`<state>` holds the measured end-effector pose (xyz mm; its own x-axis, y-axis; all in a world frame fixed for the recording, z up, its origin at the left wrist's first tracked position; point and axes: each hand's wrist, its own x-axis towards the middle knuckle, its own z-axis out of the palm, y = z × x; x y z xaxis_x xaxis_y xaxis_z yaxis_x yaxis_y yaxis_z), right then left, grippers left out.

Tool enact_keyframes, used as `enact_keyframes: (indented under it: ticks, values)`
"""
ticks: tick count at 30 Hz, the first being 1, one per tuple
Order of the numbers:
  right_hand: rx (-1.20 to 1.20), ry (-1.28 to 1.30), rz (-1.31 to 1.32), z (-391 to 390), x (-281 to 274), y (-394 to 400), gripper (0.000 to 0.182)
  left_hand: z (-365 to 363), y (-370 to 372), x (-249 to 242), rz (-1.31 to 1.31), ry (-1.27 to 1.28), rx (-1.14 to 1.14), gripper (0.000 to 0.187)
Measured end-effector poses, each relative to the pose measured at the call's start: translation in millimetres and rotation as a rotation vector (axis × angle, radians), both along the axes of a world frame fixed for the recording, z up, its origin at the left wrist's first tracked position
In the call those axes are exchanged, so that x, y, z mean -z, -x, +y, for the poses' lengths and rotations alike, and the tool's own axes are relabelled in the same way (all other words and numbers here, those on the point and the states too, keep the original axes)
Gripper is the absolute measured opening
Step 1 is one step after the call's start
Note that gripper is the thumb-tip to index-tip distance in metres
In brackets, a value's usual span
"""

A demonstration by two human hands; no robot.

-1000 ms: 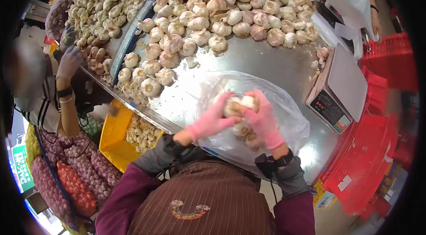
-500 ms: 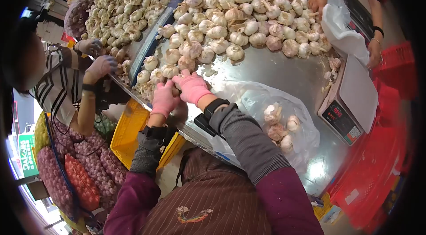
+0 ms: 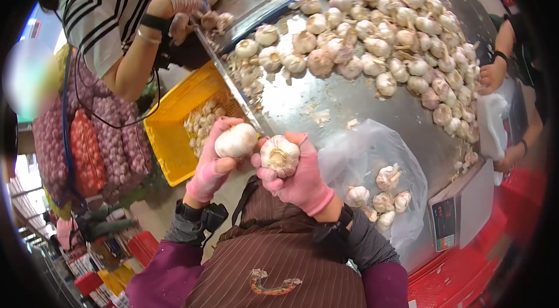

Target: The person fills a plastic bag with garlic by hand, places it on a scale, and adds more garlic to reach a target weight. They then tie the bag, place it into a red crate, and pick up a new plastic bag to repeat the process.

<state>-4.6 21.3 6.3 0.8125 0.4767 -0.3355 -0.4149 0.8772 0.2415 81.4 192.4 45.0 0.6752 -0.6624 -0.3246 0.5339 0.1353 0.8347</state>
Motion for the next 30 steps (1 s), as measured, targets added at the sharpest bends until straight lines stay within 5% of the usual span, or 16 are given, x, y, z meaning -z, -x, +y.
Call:
enact_keyframes:
  ticks: [3,4,5,10,14,17,20,22,23,25,27,30]
  values:
    - [-0.032,-0.023,0.097,14,-10,6,0.055,16,20,-6,-0.1,-0.164,-0.059,0.066]
    - [-0.026,-0.024,0.099,18,-14,7,0.058,23,20,3,-0.638,-0.244,-0.04,0.064]
    - [-0.02,-0.027,0.101,22,-18,8,0.061,28,21,0,-0.797,-0.26,-0.046,0.062]
    - [-0.033,-0.092,-0.001,35,-23,11,0.057,32,33,-16,-0.894,-0.303,-0.15,0.062]
    - [0.062,0.132,-0.073,26,-18,28,0.054,15,35,-17,-0.997,-0.33,-0.051,0.061]
    - [0.201,0.329,0.002,-13,-31,60,0.045,-29,43,-12,-0.824,-0.156,0.1,0.064]
    - [0.378,1.349,0.077,-56,-35,111,0.031,-95,70,-13,-0.526,0.122,0.568,0.063]
    - [0.471,1.859,0.23,-86,-16,151,0.023,-143,89,-6,-0.622,0.212,0.794,0.061]
    - [0.512,1.979,0.316,-100,-3,171,0.019,-161,103,1,-0.434,0.171,0.975,0.06]
    - [0.461,1.827,0.522,-115,3,208,0.018,-191,125,23,-0.237,0.114,1.194,0.059]
    - [0.312,2.437,0.495,-123,34,234,0.024,-216,139,52,-0.949,0.169,1.157,0.054]
    - [0.2,2.671,0.372,-117,38,251,0.022,-229,138,74,-1.377,0.265,1.212,0.045]
